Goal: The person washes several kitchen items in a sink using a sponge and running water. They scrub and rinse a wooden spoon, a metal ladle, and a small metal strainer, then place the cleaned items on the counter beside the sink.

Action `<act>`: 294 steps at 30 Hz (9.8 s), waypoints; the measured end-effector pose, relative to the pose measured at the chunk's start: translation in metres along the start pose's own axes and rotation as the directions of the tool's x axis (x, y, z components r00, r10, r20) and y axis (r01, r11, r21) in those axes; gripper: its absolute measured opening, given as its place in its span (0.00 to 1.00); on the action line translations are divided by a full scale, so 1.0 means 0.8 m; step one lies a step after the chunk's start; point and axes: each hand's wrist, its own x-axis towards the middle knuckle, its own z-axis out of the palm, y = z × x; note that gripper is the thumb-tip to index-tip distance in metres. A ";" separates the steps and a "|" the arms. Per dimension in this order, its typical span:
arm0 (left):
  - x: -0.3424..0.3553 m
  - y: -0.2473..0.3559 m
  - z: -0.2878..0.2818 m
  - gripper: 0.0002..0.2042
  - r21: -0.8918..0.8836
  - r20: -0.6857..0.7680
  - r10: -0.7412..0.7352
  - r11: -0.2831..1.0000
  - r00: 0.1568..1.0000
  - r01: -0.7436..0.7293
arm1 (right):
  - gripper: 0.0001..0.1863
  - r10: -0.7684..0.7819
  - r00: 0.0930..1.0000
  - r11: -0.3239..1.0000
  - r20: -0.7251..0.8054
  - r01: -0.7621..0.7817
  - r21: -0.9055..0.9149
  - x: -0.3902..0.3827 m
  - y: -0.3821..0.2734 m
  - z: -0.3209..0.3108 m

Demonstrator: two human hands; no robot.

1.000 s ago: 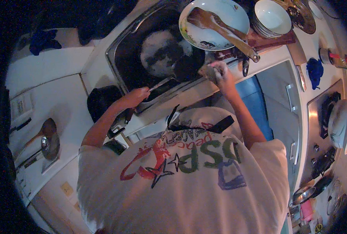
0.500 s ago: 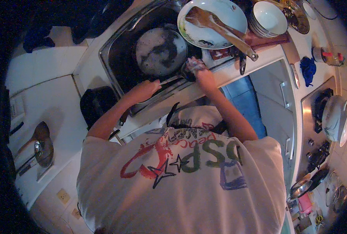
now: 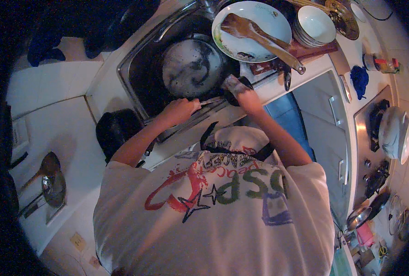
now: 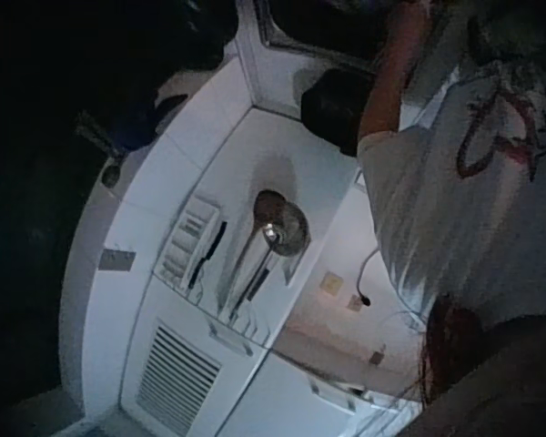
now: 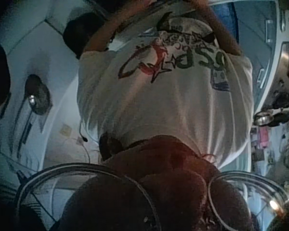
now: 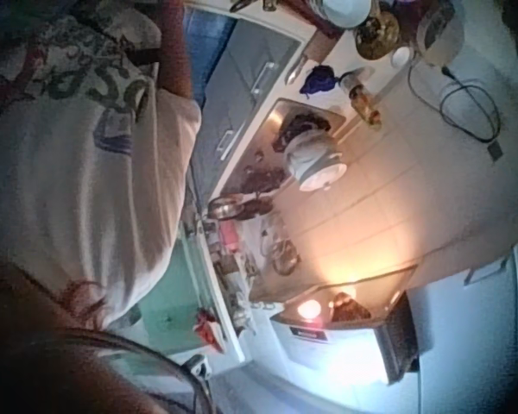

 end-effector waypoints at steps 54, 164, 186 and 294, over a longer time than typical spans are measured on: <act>0.103 -0.005 0.049 0.16 -0.364 -0.148 -0.214 0.920 0.966 0.148 | 0.20 -0.210 0.954 0.976 -0.215 0.219 0.020 -0.013 0.035 -0.032; 0.031 -0.014 0.025 0.13 -0.536 -0.202 -0.414 0.805 0.887 0.254 | 0.11 -0.059 0.993 0.975 -0.102 0.079 0.207 0.111 -0.093 -0.073; 0.015 0.014 -0.072 0.09 -0.421 -0.701 -0.496 0.868 0.513 0.263 | 0.09 0.031 0.658 0.899 -0.752 0.311 0.309 0.234 -0.146 -0.185; 0.000 0.008 -0.139 0.16 -0.887 -0.461 -0.516 0.293 0.722 -0.357 | 0.14 0.114 0.967 -0.392 -0.229 0.255 0.884 0.244 -0.184 -0.245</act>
